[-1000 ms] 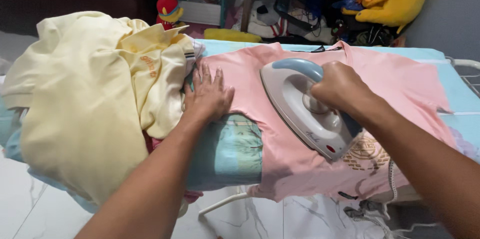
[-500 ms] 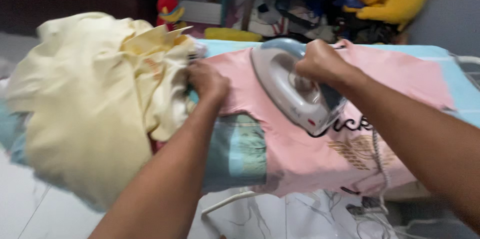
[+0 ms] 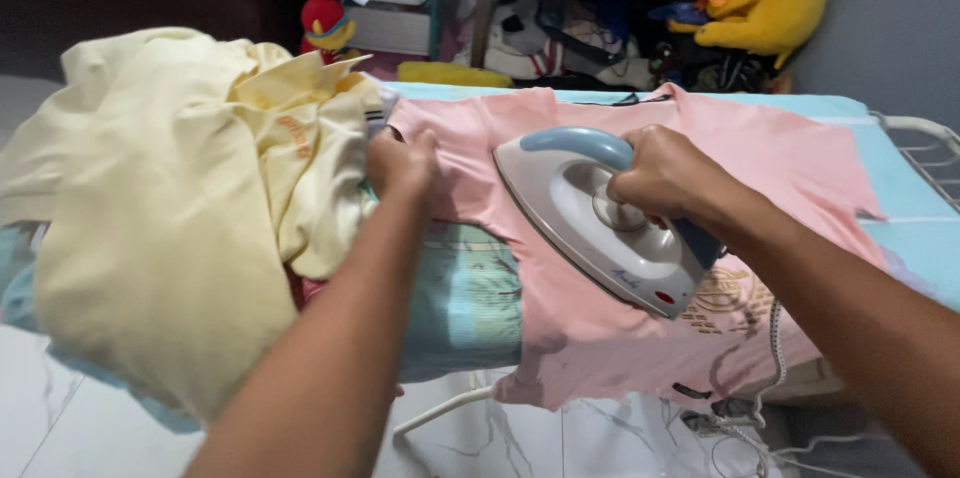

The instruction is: The person irons a pink t-shirt on an ironing board. They smooth the fabric with their hands and move the iron across the shirt's surface, including the sleeves and body, to remove wrinkles.

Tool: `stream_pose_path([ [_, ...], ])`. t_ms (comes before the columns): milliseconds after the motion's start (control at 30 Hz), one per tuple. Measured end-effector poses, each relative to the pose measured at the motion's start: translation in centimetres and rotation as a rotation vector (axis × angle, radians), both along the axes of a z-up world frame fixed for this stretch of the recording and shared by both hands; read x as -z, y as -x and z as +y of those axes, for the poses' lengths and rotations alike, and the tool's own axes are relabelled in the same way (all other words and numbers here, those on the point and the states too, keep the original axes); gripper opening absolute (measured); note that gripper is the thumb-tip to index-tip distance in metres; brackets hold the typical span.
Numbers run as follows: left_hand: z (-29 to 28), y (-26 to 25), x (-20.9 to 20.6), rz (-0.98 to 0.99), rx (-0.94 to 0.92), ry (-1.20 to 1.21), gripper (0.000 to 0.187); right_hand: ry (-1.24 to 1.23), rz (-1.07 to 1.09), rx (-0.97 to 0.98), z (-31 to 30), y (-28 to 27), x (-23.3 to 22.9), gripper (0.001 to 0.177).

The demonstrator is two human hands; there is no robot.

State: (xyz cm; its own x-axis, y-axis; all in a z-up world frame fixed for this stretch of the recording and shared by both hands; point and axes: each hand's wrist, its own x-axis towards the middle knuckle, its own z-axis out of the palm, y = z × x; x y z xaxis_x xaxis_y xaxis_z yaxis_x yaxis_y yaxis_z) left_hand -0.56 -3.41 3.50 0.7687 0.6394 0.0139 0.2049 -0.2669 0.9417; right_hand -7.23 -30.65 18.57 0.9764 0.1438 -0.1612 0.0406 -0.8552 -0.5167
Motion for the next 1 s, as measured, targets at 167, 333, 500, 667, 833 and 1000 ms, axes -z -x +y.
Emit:
stream_pose_path([
  [167, -0.8, 1.2, 1.5, -0.076, -0.139, 0.001, 0.047, 0.051, -0.128, -0.164, 2.8, -4.3, 1.8, 0.037],
  [333, -0.5, 1.7, 1.0, -0.044, -0.060, -0.162, 0.078, 0.197, -0.176, -0.113, 8.3, -10.2, 2.4, 0.026],
  [500, -2.2, 4.0, -1.1, 0.038, 0.055, -0.151, 0.075, 0.115, -0.154, -0.148, 10.1, -11.5, 2.3, 0.021],
  [667, -2.3, 3.7, 0.4, -0.110, 0.065, -0.212, 0.058, 0.217, -0.001, -0.182, 5.1, -7.8, 1.3, 0.026],
  [833, -1.8, 6.0, 0.2, -0.097, 0.006, -0.310, 0.065, 0.054, 0.086, -0.292, -1.5, -2.0, -0.7, 0.030],
  [1000, -1.7, 8.2, -2.1, 0.057, -0.014, -0.177, 0.051, 0.113, 0.132, -0.287, -1.5, -1.7, -0.5, 0.025],
])
